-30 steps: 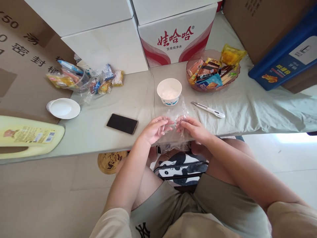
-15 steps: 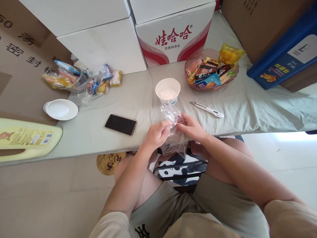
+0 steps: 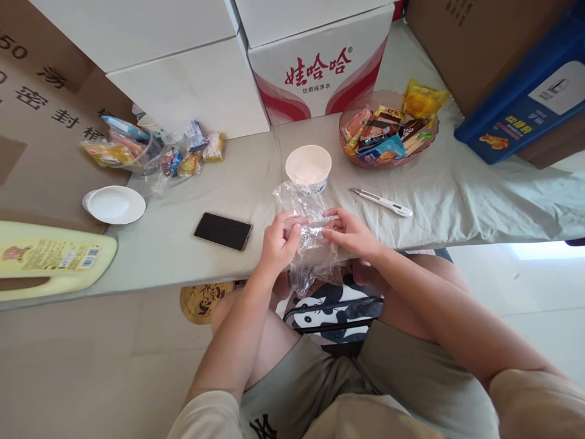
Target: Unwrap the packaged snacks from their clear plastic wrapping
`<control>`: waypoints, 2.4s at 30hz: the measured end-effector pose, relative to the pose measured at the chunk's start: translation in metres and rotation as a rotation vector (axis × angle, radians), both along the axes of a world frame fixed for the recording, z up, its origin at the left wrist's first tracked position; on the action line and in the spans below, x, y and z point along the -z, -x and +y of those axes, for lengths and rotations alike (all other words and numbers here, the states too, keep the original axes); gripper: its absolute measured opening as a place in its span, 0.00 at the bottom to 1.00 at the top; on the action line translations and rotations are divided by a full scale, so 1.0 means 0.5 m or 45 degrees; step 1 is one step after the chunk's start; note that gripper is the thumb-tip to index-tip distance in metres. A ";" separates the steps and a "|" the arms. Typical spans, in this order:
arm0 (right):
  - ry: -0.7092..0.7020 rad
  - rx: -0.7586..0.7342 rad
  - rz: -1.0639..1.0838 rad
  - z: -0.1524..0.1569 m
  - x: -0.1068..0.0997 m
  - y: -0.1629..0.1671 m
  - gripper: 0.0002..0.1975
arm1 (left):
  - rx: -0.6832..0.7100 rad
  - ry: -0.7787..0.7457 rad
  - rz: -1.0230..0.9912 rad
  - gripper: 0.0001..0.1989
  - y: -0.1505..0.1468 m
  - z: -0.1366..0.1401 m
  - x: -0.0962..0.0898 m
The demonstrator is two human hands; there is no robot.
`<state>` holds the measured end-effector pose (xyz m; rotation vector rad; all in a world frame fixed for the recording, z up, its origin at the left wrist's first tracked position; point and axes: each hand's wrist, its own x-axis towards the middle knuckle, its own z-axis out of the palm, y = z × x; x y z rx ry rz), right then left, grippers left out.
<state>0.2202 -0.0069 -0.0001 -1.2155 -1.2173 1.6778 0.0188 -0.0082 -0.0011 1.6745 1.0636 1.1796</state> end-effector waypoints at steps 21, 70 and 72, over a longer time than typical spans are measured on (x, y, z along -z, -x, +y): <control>-0.168 -0.086 -0.150 0.005 0.022 0.002 0.13 | 0.013 -0.026 0.014 0.09 -0.015 -0.018 0.001; 0.260 -0.227 0.569 -0.015 -0.004 0.001 0.24 | 0.239 0.519 -0.534 0.32 0.012 -0.007 -0.053; 0.240 -0.275 0.614 -0.015 -0.005 0.000 0.25 | 0.261 0.543 -0.550 0.33 0.011 -0.004 -0.053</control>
